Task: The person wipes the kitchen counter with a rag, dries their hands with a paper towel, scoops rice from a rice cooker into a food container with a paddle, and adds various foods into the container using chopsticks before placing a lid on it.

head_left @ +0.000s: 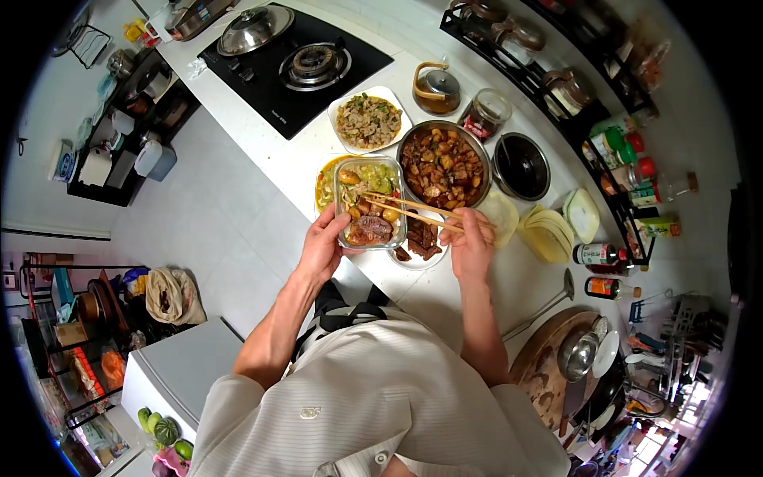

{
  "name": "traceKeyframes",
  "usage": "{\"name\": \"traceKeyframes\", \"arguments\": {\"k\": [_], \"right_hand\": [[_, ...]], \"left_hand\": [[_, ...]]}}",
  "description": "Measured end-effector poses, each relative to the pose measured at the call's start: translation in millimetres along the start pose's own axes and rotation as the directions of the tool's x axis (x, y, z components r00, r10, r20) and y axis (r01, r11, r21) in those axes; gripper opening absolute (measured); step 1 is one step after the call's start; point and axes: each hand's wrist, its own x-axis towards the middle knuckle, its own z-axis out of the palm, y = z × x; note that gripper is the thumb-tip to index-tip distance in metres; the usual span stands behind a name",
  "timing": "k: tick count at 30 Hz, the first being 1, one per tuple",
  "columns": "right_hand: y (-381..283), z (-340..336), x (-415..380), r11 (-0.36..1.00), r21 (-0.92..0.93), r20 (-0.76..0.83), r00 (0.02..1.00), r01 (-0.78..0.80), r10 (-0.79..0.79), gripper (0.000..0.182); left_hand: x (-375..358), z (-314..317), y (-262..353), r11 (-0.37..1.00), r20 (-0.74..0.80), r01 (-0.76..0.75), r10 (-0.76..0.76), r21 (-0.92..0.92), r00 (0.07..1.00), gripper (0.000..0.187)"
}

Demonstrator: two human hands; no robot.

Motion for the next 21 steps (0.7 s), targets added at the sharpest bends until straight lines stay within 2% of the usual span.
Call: {"name": "traceKeyframes", "arguments": {"k": [4, 7, 9, 10, 11, 13, 15, 17, 18, 21], "right_hand": [[1, -7, 0, 1.000, 0.009, 0.001, 1.000, -0.009, 0.009, 0.025], [-10, -11, 0, 0.996, 0.042, -0.002, 0.997, 0.079, -0.079, 0.028], [-13, -15, 7, 0.984, 0.090, -0.102, 0.984, 0.155, -0.146, 0.029], [-14, -13, 9, 0.985, 0.093, -0.185, 0.975, 0.145, -0.126, 0.028], [-12, -15, 9, 0.985, 0.093, -0.186, 0.974, 0.147, -0.127, 0.028], [-6, -18, 8, 0.997, 0.074, -0.180, 0.984, 0.016, -0.002, 0.028], [0, -18, 4, 0.999, 0.048, -0.158, 0.987, 0.013, -0.006, 0.029], [-4, -4, 2, 0.990, 0.091, -0.140, 0.986, 0.104, -0.091, 0.028], [-6, 4, 2, 0.988, 0.093, -0.077, 0.991, 0.120, -0.113, 0.028], [-1, 33, 7, 0.996, 0.069, -0.021, 0.999, 0.050, -0.049, 0.027]], "left_hand": [[-2, -3, -2, 1.000, 0.007, 0.006, -0.006, 0.001, 1.000, 0.047], [-3, -1, -3, 1.000, -0.004, 0.012, -0.012, -0.012, 1.000, 0.046], [-3, -1, -4, 1.000, -0.017, 0.010, -0.011, -0.024, 1.000, 0.046], [-3, -3, -4, 0.999, 0.000, 0.014, -0.014, -0.028, 1.000, 0.046], [-3, -4, -4, 0.999, 0.016, 0.017, -0.016, -0.032, 1.000, 0.045], [-4, -3, -5, 0.999, 0.016, 0.018, -0.017, -0.042, 1.000, 0.045], [-4, -1, -5, 0.998, 0.007, 0.013, -0.013, -0.056, 1.000, 0.045], [-2, -4, -7, 1.000, 0.023, 0.000, 0.000, -0.017, 1.000, 0.045], [0, -4, -9, 1.000, 0.022, -0.012, 0.012, 0.006, 1.000, 0.048], [2, -4, -12, 0.998, 0.027, -0.024, 0.023, 0.052, 0.999, 0.051]]}}
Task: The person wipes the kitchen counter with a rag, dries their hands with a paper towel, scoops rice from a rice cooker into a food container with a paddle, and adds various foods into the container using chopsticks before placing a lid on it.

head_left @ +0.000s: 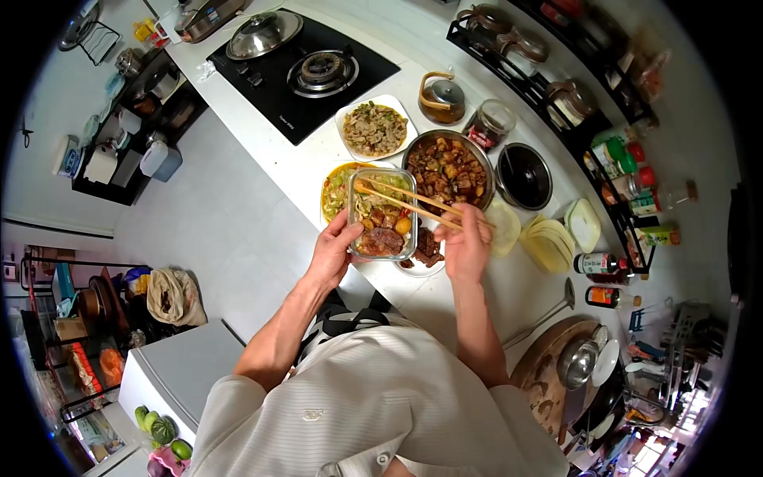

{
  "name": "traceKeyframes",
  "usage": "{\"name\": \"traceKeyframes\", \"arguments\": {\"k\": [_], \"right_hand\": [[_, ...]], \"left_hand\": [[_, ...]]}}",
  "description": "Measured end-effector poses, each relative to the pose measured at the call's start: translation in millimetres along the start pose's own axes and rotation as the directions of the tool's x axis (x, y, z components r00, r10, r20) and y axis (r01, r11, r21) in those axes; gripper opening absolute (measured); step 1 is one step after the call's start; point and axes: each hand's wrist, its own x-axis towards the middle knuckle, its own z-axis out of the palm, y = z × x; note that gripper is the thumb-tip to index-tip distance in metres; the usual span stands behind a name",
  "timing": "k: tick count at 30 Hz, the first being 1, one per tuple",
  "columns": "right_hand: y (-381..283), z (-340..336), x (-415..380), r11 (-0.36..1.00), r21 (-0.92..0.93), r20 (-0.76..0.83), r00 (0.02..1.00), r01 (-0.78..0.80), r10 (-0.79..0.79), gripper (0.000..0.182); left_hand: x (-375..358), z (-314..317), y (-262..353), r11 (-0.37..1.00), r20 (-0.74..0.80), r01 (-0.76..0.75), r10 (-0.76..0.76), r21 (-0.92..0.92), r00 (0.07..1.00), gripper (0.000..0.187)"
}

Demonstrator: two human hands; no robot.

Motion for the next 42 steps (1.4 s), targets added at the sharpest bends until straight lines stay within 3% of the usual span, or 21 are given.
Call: {"name": "traceKeyframes", "arguments": {"k": [2, 11, 12, 15, 19, 21, 22, 23, 24, 25, 26, 27, 28, 35, 42], "right_hand": [[9, 6, 6, 1.000, 0.024, 0.045, 0.999, 0.002, -0.003, 0.027], [15, 4, 5, 0.995, -0.067, -0.059, 0.996, -0.078, 0.074, 0.027], [12, 4, 7, 0.995, -0.066, -0.074, 0.995, -0.079, 0.074, 0.027], [0, -15, 8, 0.992, 0.122, -0.008, 0.999, -0.041, 0.042, 0.027], [-28, -49, 8, 0.987, 0.150, -0.176, 0.984, 0.060, -0.033, 0.027], [-38, -67, 3, 0.966, -0.230, -0.312, 0.932, 0.116, -0.186, 0.027], [-40, -70, -3, 0.967, -0.231, -0.318, 0.930, 0.112, -0.184, 0.027], [-43, -72, -10, 0.877, -0.470, -0.306, 0.915, 0.097, -0.265, 0.027], [-44, -74, -18, 0.732, -0.678, -0.272, 0.901, 0.070, -0.338, 0.027], [-42, -78, -26, 0.662, -0.739, -0.159, 0.922, 0.126, -0.353, 0.021], [-40, -81, -32, 0.664, -0.738, -0.162, 0.924, 0.120, -0.347, 0.021], [-37, -84, -38, 0.380, -0.862, 0.135, 0.875, 0.335, -0.464, 0.019], [-35, -81, -42, 0.057, -0.847, 0.442, 0.760, 0.528, -0.477, 0.020], [34, -114, -54, -0.062, -0.803, 0.588, 0.771, 0.593, -0.243, 0.028], [33, -129, -54, -0.123, -0.760, 0.641, 0.767, 0.639, 0.027, 0.035]], "left_hand": [[1, 1, -3, 1.000, -0.007, 0.002, -0.002, 0.000, 1.000, 0.053], [-2, 4, -7, 0.996, 0.015, 0.067, -0.066, -0.067, 0.998, 0.050], [0, 3, -7, 0.999, -0.002, 0.021, -0.022, -0.038, 1.000, 0.049], [-1, -3, -5, 1.000, -0.025, 0.007, -0.007, -0.006, 1.000, 0.048], [-12, -17, 10, 1.000, -0.065, -0.003, 0.004, 0.017, 0.998, 0.048], [-19, -30, 14, 1.000, -0.094, -0.024, 0.025, 0.014, 0.995, 0.048], [-29, -38, 24, 1.000, -0.110, -0.020, 0.022, 0.012, 0.994, 0.048], [-31, -45, 25, 0.999, -0.137, -0.045, 0.048, 0.021, 0.989, 0.048], [-34, -52, 26, 0.997, -0.164, -0.070, 0.074, 0.030, 0.984, 0.048], [-37, -58, 28, 0.997, -0.166, -0.065, 0.070, 0.032, 0.984, 0.048], [-40, -63, 31, 0.997, -0.182, -0.072, 0.075, 0.025, 0.980, 0.048], [-45, -68, 32, 0.997, -0.201, -0.080, 0.082, 0.019, 0.976, 0.048], [-47, -74, 32, 0.996, -0.213, -0.082, 0.085, 0.022, 0.973, 0.048], [-61, -93, 33, 0.993, -0.270, -0.109, 0.117, 0.043, 0.956, 0.046], [-77, -90, 23, 0.991, -0.298, -0.134, 0.122, -0.022, 0.947, 0.046]]}}
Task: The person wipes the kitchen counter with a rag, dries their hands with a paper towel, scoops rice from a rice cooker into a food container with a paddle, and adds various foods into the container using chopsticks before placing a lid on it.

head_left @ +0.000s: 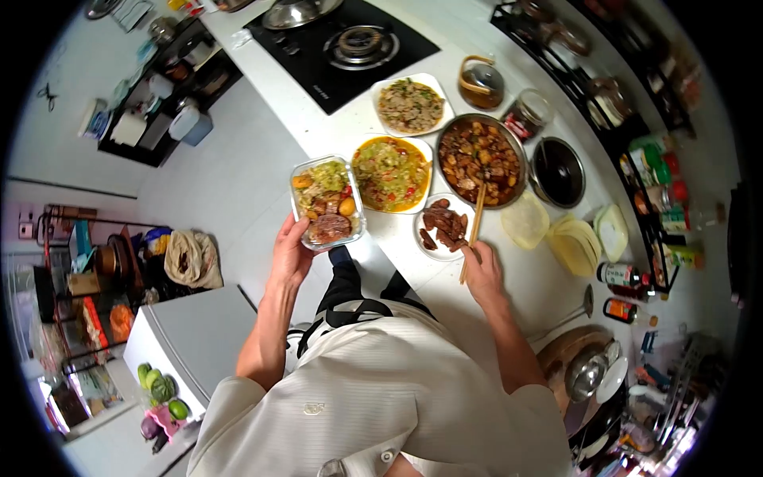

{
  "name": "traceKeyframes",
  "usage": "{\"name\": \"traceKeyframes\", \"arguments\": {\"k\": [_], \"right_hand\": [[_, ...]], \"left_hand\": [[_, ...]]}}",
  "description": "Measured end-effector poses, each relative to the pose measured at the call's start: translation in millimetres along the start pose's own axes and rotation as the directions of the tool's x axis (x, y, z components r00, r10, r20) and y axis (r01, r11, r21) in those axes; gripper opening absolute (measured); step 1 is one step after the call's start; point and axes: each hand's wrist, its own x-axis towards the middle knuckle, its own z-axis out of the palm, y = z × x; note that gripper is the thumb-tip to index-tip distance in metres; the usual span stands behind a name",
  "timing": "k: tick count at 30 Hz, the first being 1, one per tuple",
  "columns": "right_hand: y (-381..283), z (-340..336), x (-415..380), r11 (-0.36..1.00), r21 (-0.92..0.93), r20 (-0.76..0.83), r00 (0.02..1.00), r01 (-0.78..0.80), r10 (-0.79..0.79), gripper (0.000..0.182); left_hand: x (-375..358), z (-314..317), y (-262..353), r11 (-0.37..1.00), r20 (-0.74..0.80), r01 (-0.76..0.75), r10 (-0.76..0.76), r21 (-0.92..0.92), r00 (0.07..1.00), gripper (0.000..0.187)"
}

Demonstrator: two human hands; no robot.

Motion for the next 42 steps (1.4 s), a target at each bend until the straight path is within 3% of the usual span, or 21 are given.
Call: {"name": "traceKeyframes", "arguments": {"k": [4, 8, 14, 20, 23, 28, 30, 34, 35, 37, 38, 40, 42], "right_hand": [[-2, -3, 4, 0.999, -0.012, 0.029, 0.999, 0.039, -0.039, 0.034], [-8, -10, 8, 0.999, -0.024, -0.056, 0.998, 0.031, -0.033, 0.028], [-36, -17, 14, 0.991, -0.020, -0.144, 0.981, -0.130, 0.126, 0.026], [-119, 6, 50, 0.982, 0.054, -0.203, 0.961, -0.183, 0.190, 0.026], [-177, 36, 86, 0.996, 0.074, -0.266, 0.962, -0.048, 0.066, 0.027], [-269, 107, 168, 0.931, 0.334, -0.106, 0.976, -0.146, 0.191, 0.026], [-330, 112, 215, 0.759, 0.551, 0.121, 0.933, -0.346, 0.338, 0.032], [-385, 158, 285, 0.675, 0.727, 0.119, 0.991, -0.126, 0.058, 0.042], [-392, 169, 304, 0.673, 0.729, 0.122, 0.991, -0.125, 0.052, 0.042], [-411, 186, 331, 0.449, 0.868, 0.223, 0.975, -0.211, 0.027, 0.045], [-421, 190, 343, 0.446, 0.869, 0.229, 0.973, -0.213, 0.017, 0.045], [-440, 197, 366, 0.319, 0.916, 0.300, 0.944, -0.245, -0.137, 0.059], [-450, 222, 383, 0.321, 0.926, 0.271, 0.941, -0.199, -0.200, 0.061]], "left_hand": [[-10, 5, 0, 1.000, 0.014, -0.011, 0.012, -0.016, 1.000, 0.047], [-14, 3, 4, 0.999, 0.034, -0.026, 0.027, -0.045, 0.999, 0.047], [-2, -14, 22, 0.992, 0.063, 0.001, 0.007, -0.125, 0.998, 0.046], [19, -72, 54, 0.992, 0.113, 0.019, -0.004, -0.124, 0.994, 0.048], [32, -110, 80, 0.982, 0.103, 0.038, -0.019, -0.186, 0.995, 0.049], [51, -178, 138, 0.984, 0.080, 0.005, 0.010, -0.180, 0.997, 0.051], [51, -197, 159, 0.986, 0.050, -0.021, 0.030, -0.167, 0.998, 0.051], [49, -229, 205, 0.972, 0.043, -0.016, 0.027, -0.234, 0.999, 0.049], [54, -234, 217, 0.966, 0.037, -0.056, 0.068, -0.253, 0.997, 0.049], [58, -247, 232, 0.962, 0.026, -0.074, 0.084, -0.263, 0.996, 0.049], [61, -253, 238, 0.958, 0.023, -0.094, 0.104, -0.273, 0.994, 0.049], [69, -265, 249, 0.956, -0.010, -0.107, 0.108, -0.274, 0.994, 0.049], [79, -276, 259, 0.956, -0.043, -0.116, 0.109, -0.268, 0.993, 0.050]]}}
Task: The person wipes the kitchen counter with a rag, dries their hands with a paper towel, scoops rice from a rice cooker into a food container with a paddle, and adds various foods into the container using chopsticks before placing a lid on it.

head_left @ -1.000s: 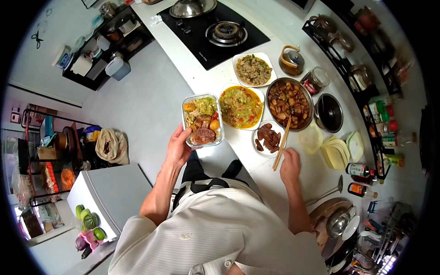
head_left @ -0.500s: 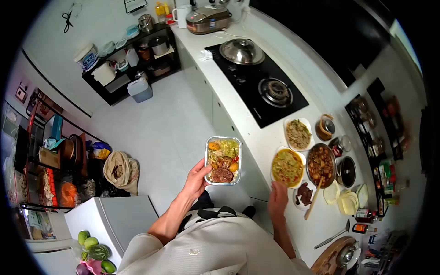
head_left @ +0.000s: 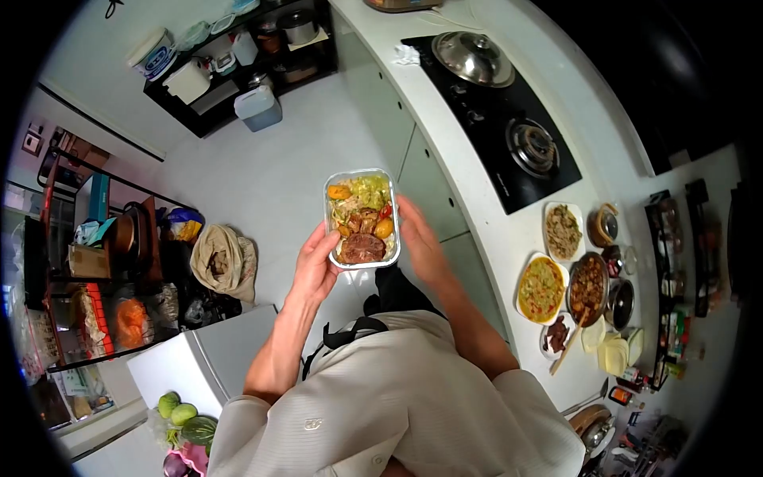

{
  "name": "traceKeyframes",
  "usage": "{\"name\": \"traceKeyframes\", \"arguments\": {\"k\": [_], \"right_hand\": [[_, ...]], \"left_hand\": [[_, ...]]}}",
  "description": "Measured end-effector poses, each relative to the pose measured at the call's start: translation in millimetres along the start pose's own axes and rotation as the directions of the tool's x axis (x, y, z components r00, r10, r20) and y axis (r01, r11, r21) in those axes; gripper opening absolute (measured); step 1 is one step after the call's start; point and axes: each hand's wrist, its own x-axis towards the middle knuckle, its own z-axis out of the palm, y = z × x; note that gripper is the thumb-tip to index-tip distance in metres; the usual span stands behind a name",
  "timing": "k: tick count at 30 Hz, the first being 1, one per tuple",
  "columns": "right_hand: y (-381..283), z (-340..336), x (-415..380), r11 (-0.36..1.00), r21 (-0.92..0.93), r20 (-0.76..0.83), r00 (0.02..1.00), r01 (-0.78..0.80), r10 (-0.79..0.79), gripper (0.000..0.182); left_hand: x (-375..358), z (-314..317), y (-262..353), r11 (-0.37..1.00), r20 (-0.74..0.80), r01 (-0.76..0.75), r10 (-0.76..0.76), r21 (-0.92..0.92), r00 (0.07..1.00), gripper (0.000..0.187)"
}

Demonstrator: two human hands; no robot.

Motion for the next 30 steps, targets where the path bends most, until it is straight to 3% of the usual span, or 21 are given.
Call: {"name": "traceKeyframes", "arguments": {"k": [2, 4, 8, 10, 11, 12, 13, 14, 16, 19, 22, 23, 24, 26, 27, 29, 30], "right_hand": [[6, 11, 27, 0.998, -0.009, 0.052, 0.997, 0.056, -0.055, 0.063], [9, 20, 48, 0.993, 0.121, 0.047, 0.999, -0.011, 0.005, 0.063], [34, 22, 116, 0.963, 0.269, 0.043, 0.999, 0.005, -0.017, 0.055], [47, 16, 162, 0.960, 0.218, -0.035, 0.982, -0.176, 0.188, 0.054], [62, 7, 190, 0.984, 0.006, -0.077, 0.981, -0.179, 0.179, 0.056], [77, -6, 214, 0.985, 0.008, -0.083, 0.982, -0.171, 0.171, 0.056], [84, -20, 239, 0.926, -0.367, -0.063, 0.996, -0.085, 0.067, 0.056], [83, -32, 264, 0.725, -0.689, -0.005, 1.000, 0.010, -0.019, 0.057], [83, -57, 324, 0.534, -0.846, -0.061, 0.996, -0.018, -0.063, 0.055], [96, -107, 432, 0.292, -0.956, -0.085, 0.962, -0.006, -0.260, 0.054], [108, -143, 498, 0.166, -0.976, -0.166, 0.972, -0.139, -0.167, 0.059], [113, -148, 509, 0.184, -0.975, -0.155, 0.975, -0.125, -0.156, 0.062], [119, -152, 517, 0.186, -0.980, -0.103, 0.979, -0.069, -0.176, 0.056], [201, -191, 541, 0.023, -0.991, 0.129, 0.987, 0.132, -0.095, 0.037], [203, -188, 543, 0.023, -0.991, 0.126, 0.988, 0.128, -0.091, 0.037], [193, -180, 542, 0.214, -0.977, -0.051, 0.986, -0.016, -0.158, 0.016], [188, -175, 547, 0.210, -0.977, -0.065, 0.986, -0.032, -0.156, 0.016]], "left_hand": [[17, -6, 10, 0.999, -0.025, -0.052, 0.051, -0.014, 0.998, 0.051], [35, -14, 22, 0.998, -0.052, -0.061, 0.060, -0.019, 0.997, 0.051], [85, -20, 55, 0.997, -0.106, -0.082, 0.083, 0.007, 0.991, 0.052], [114, -28, 73, 0.996, -0.087, -0.085, 0.086, 0.012, 0.993, 0.051], [129, -28, 83, 0.996, -0.111, -0.093, 0.093, 0.003, 0.989, 0.050], [143, -30, 93, 0.995, -0.137, -0.098, 0.097, -0.004, 0.986, 0.050], [156, -33, 104, 0.995, -0.132, -0.097, 0.096, 0.002, 0.987, 0.050], [168, -35, 114, 0.995, -0.133, -0.100, 0.098, -0.008, 0.986, 0.049], [200, -33, 131, 0.995, -0.136, -0.098, 0.093, -0.025, 0.986, 0.049], [233, -21, 160, 0.993, -0.206, -0.121, 0.118, -0.001, 0.971, 0.047], [266, -28, 177, 0.991, -0.194, -0.133, 0.125, -0.027, 0.973, 0.046], [277, -32, 182, 0.990, -0.172, -0.141, 0.135, -0.023, 0.976, 0.047], [288, -35, 188, 0.990, -0.155, -0.138, 0.133, -0.021, 0.979, 0.047], [309, -23, 203, 0.989, -0.185, -0.145, 0.135, -0.042, 0.973, 0.046], [318, -25, 209, 0.989, -0.186, -0.140, 0.130, -0.042, 0.974, 0.046], [342, -29, 224, 0.993, -0.148, -0.104, 0.096, -0.049, 0.984, 0.045], [355, -31, 230, 0.995, -0.137, -0.091, 0.084, -0.047, 0.987, 0.045]]}}
